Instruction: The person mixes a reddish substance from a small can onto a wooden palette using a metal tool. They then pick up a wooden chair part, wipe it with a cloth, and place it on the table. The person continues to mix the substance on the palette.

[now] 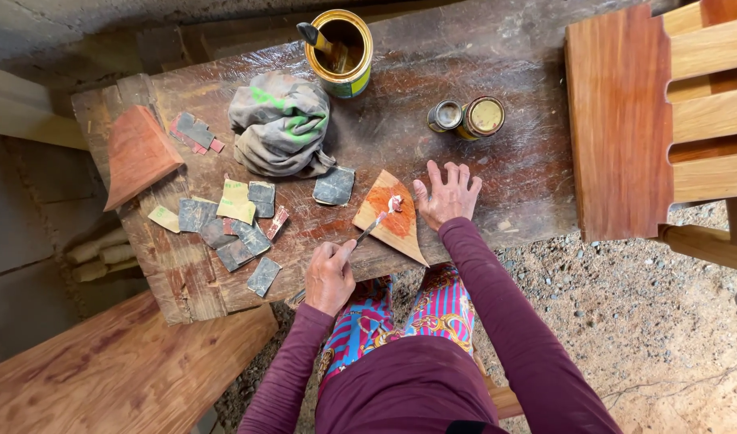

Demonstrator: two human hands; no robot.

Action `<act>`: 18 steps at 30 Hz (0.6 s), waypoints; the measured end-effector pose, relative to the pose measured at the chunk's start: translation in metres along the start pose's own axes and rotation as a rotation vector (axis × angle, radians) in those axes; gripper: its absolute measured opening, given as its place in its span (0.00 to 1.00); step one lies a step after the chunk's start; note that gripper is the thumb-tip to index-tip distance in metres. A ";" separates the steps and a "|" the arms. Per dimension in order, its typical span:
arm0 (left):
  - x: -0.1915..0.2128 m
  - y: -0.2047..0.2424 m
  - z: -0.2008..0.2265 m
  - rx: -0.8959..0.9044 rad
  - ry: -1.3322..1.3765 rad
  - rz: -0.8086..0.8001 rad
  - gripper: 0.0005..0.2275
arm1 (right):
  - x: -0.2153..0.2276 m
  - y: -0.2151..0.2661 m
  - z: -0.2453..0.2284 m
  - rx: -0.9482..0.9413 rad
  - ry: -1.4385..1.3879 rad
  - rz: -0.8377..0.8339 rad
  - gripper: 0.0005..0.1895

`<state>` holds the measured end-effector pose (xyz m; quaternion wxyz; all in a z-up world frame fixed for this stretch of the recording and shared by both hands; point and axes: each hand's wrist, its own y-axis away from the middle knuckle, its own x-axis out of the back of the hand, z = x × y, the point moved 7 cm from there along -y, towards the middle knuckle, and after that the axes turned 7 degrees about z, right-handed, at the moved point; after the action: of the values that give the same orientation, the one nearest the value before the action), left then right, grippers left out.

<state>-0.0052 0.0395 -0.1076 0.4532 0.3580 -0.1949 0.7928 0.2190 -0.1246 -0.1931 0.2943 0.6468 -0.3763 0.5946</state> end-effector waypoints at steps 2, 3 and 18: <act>-0.003 -0.006 0.002 -0.020 -0.004 0.015 0.18 | -0.005 -0.001 0.001 -0.016 -0.013 -0.020 0.30; -0.004 -0.010 0.004 -0.049 -0.006 0.038 0.19 | -0.006 -0.002 0.003 -0.032 -0.023 -0.028 0.29; 0.001 -0.014 0.040 -0.005 -0.290 -0.016 0.16 | 0.017 0.014 0.033 -0.133 -0.512 0.155 0.33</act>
<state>0.0223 0.0220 -0.0806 0.4273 0.4694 -0.2574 0.7286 0.2255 -0.1618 -0.1813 0.1848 0.7246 -0.5250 0.4065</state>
